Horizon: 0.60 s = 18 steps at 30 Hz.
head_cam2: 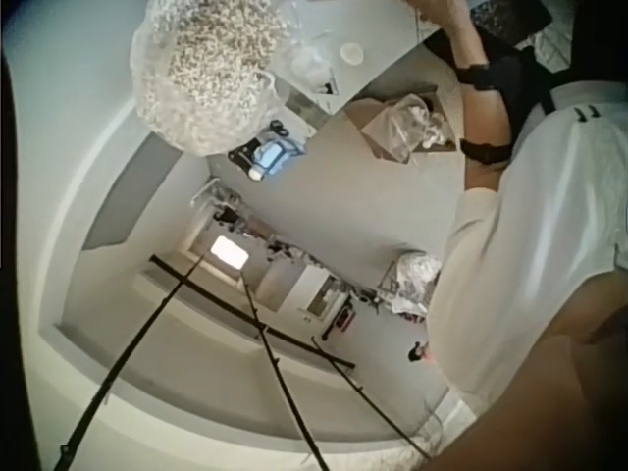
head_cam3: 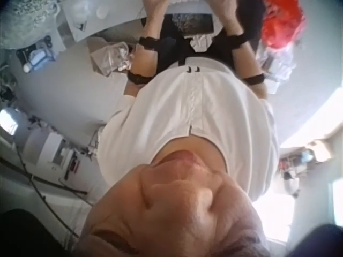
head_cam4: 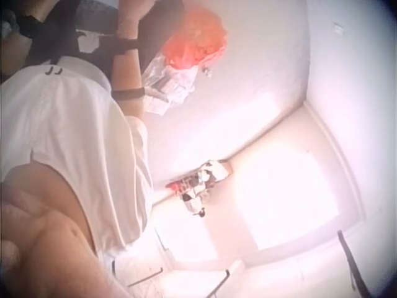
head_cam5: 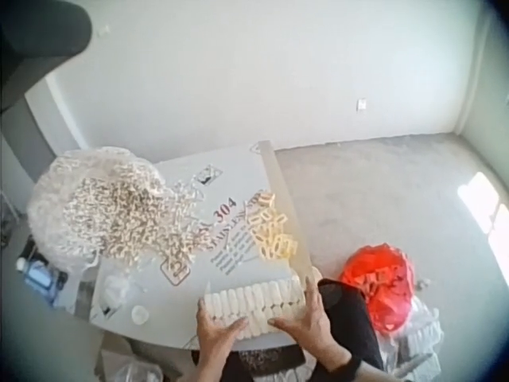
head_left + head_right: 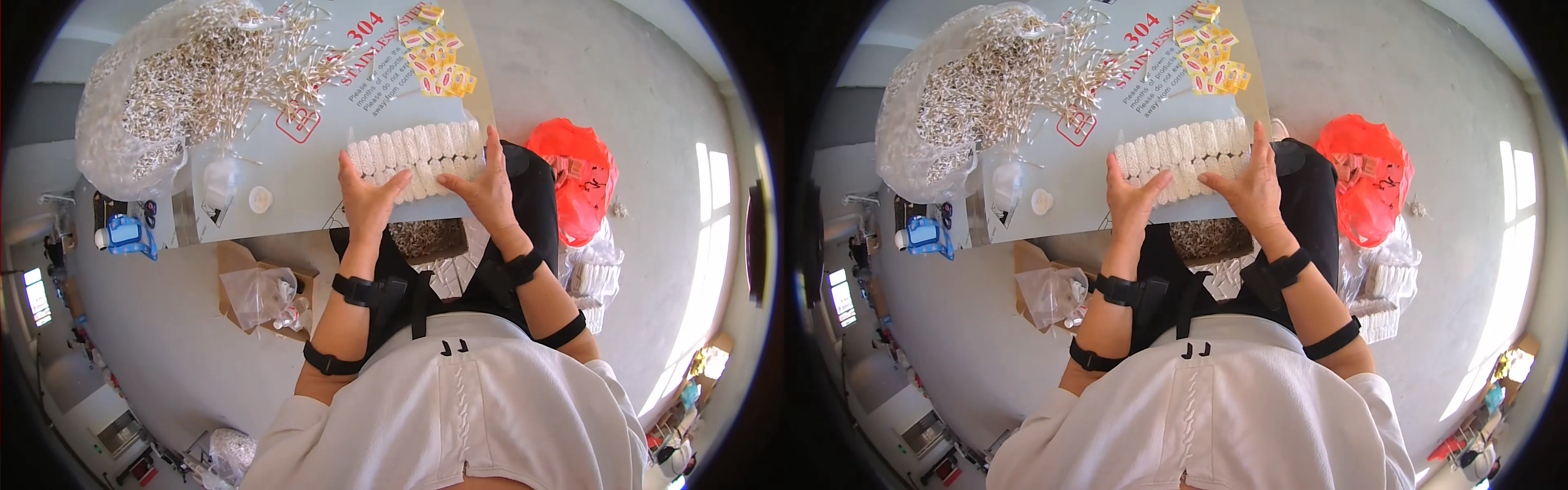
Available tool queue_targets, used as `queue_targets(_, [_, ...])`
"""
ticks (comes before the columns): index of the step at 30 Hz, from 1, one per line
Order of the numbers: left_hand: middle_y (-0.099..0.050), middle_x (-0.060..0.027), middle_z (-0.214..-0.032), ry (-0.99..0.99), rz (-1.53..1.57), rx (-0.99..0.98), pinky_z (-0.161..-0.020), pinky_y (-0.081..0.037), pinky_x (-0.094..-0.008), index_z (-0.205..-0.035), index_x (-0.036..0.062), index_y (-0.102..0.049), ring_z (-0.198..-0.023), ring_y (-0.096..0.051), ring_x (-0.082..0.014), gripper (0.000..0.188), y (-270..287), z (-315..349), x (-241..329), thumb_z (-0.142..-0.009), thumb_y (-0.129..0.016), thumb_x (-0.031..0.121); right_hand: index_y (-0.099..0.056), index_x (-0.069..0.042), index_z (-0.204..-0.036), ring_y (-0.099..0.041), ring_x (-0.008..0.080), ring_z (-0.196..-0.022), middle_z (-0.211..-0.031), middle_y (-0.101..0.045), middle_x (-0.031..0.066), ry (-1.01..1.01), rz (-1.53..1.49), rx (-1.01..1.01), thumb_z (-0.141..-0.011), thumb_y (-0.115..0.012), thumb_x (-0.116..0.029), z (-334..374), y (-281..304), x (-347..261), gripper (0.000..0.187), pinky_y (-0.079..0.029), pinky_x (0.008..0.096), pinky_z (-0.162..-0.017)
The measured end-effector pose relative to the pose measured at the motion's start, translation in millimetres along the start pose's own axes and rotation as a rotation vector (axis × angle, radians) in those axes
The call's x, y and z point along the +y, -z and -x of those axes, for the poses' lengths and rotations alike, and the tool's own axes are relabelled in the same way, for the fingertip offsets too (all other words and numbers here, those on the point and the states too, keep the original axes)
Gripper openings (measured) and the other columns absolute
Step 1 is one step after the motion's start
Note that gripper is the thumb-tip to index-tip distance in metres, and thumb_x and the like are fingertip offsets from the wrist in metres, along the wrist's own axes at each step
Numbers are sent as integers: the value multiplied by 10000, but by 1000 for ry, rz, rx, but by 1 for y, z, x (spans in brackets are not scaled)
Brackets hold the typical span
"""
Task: Packing small containers of cotton swabs into a larger plastic bag.
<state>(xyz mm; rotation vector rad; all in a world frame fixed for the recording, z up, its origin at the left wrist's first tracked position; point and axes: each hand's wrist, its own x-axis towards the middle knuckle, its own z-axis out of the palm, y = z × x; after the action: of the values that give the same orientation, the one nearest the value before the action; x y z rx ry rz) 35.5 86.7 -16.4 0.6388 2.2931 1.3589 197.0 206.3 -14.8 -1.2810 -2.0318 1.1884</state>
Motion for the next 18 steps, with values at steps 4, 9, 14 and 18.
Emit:
queue_targets(4, [-220,-337,-1502,-59,-339,-26,-1122,-297,-470,-1524,22,-108,-1402,-272,-430,1272,-2,2,14,-598,-895,395,-138,-26,-1511,-469,385,-1264,-1376,-432,236,42,116,26,-601,-892,-386,2,-3,-9,1235,-438,414,-1014])
queue_targets(9, [-162,-302,-1536,-32,-436,-123,-1139,-281,-455,-1532,38,-102,-1425,-237,-421,1302,0,-3,34,-578,-903,418,-124,-33,-1513,-486,391,-1243,-1367,-438,231,52,154,-19,-605,-889,-377,2,-1,-13,1236,-464,420,-976])
queue_targets(14, [-173,-366,-1502,-75,-512,-185,-1085,-326,-519,-1533,78,-114,-1395,-271,-464,1267,2,-13,26,-594,-883,440,-146,-23,-1506,-510,387,-1225,-1343,-472,233,20,153,-45,-613,-888,-382,-3,-2,-2,1216,-469,419,-964])
queue_targets(18, [-219,-327,-1505,-41,-262,-151,-1099,-330,-476,-1519,50,-182,-1392,-292,-435,1226,3,-34,11,-594,-877,457,-222,-2,-1485,-535,370,-1214,-1310,-524,245,-83,-227,3,-629,-879,-425,-21,-6,20,1158,-462,412,-974])
